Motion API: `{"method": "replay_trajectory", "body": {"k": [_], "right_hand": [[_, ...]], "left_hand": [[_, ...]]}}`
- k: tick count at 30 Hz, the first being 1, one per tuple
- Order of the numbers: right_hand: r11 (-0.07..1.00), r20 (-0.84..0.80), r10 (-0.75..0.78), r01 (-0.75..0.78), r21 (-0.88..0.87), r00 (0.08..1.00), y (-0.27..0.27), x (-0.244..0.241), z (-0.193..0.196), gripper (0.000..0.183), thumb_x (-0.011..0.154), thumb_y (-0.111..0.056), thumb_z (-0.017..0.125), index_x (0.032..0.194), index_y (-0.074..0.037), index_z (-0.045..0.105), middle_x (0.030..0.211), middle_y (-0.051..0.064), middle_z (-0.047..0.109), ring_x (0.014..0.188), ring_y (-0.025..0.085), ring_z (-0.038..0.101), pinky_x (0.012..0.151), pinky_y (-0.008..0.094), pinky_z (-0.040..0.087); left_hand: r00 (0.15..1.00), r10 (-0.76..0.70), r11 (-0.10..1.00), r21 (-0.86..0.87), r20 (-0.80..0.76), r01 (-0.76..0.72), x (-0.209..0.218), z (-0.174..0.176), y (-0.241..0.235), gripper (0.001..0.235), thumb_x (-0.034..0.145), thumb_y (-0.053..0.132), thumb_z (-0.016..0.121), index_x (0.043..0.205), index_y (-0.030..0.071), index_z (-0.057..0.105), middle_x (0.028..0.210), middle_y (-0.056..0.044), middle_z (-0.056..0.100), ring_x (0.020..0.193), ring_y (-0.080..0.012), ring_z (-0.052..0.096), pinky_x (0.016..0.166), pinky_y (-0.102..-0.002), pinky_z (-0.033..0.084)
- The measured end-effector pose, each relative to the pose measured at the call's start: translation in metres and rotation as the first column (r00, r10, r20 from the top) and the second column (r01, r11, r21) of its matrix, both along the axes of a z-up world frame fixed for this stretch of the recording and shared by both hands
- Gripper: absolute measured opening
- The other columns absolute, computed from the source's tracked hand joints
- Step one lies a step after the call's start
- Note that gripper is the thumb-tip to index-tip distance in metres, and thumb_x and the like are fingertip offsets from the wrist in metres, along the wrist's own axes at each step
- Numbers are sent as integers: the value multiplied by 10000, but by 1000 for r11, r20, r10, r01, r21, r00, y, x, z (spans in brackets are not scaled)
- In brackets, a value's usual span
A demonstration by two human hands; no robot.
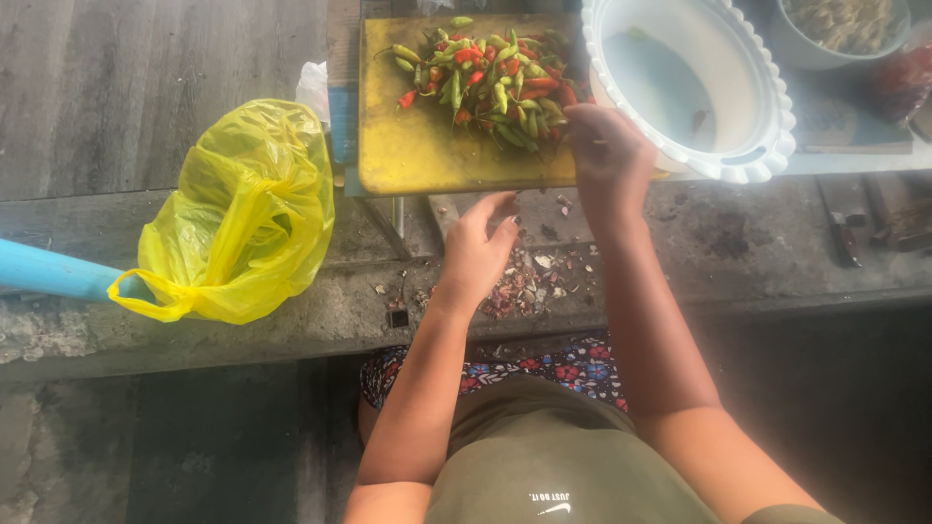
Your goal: The person empties a bag of chopped ingredients onto a cutting board, transfers chili peppers from a bowl to the board, and removes the stems from the peppers by hand.
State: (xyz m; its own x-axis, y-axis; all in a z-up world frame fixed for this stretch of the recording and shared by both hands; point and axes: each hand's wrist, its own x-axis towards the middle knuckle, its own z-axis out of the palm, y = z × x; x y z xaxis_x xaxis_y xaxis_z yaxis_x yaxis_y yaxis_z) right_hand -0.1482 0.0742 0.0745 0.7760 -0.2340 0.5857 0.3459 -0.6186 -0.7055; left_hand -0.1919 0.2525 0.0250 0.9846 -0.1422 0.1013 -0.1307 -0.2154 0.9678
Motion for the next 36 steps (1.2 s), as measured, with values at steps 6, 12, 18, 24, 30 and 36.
{"method": "replay_trajectory", "body": {"k": [6, 12, 18, 24, 30, 36], "right_hand": [[847, -75, 191, -203, -491, 979, -19, -21, 22, 193, 778, 41, 708, 891, -97, 784, 983, 87, 769, 960, 277, 724, 886, 388, 565], [954, -204, 54, -110, -277, 978, 8, 25, 7, 371, 852, -160, 840, 1181, -47, 713, 970, 128, 717, 827, 273, 698, 754, 385, 546], [969, -117, 5, -34, -245, 993, 8, 22, 4, 305, 900, 2, 685, 1190, -62, 757, 962, 136, 734, 770, 249, 698, 747, 369, 552], [903, -268, 429, -404, 144, 863, 8, -29, 22, 196, 874, 59, 673, 1046, -21, 722, 982, 72, 733, 892, 125, 706, 815, 285, 592], [957, -316, 289, -286, 58, 904, 14, -63, 33, 158, 871, 26, 745, 1023, -9, 717, 919, 45, 742, 860, 106, 714, 775, 268, 580], [800, -248, 486, -313, 512, 838, 3, -64, 18, 86, 892, 34, 736, 968, -2, 717, 914, 62, 746, 810, 101, 708, 738, 251, 588]], "left_hand": [[983, -4, 999, -48, -181, -5, 0, 5, 5, 377, 935, 111, 604, 1308, 63, 630, 1200, -107, 755, 872, -198, 771, 796, -322, 584], [983, 5, 999, 34, 181, -12, -6, -3, 1, 353, 955, 89, 668, 1301, 17, 661, 1213, -175, 741, 1014, -223, 736, 849, -328, 574], [998, 19, 998, -56, 58, -15, -4, 7, 8, 350, 966, 63, 613, 1311, 11, 639, 1143, -134, 769, 868, -165, 762, 798, -315, 599], [988, -65, 916, -401, -142, 2, 5, 11, -3, 199, 1040, 146, 580, 1193, 48, 662, 1020, -44, 756, 813, -96, 730, 747, -251, 611], [966, -159, 836, -549, -203, 22, 10, -9, -11, 113, 1003, 100, 655, 1044, -1, 686, 910, -51, 730, 798, -85, 688, 717, -244, 578], [883, -412, 625, -774, -223, 96, 5, -14, -6, 120, 1016, 137, 656, 1046, 22, 674, 886, -21, 704, 760, -93, 634, 673, -225, 508]]}}
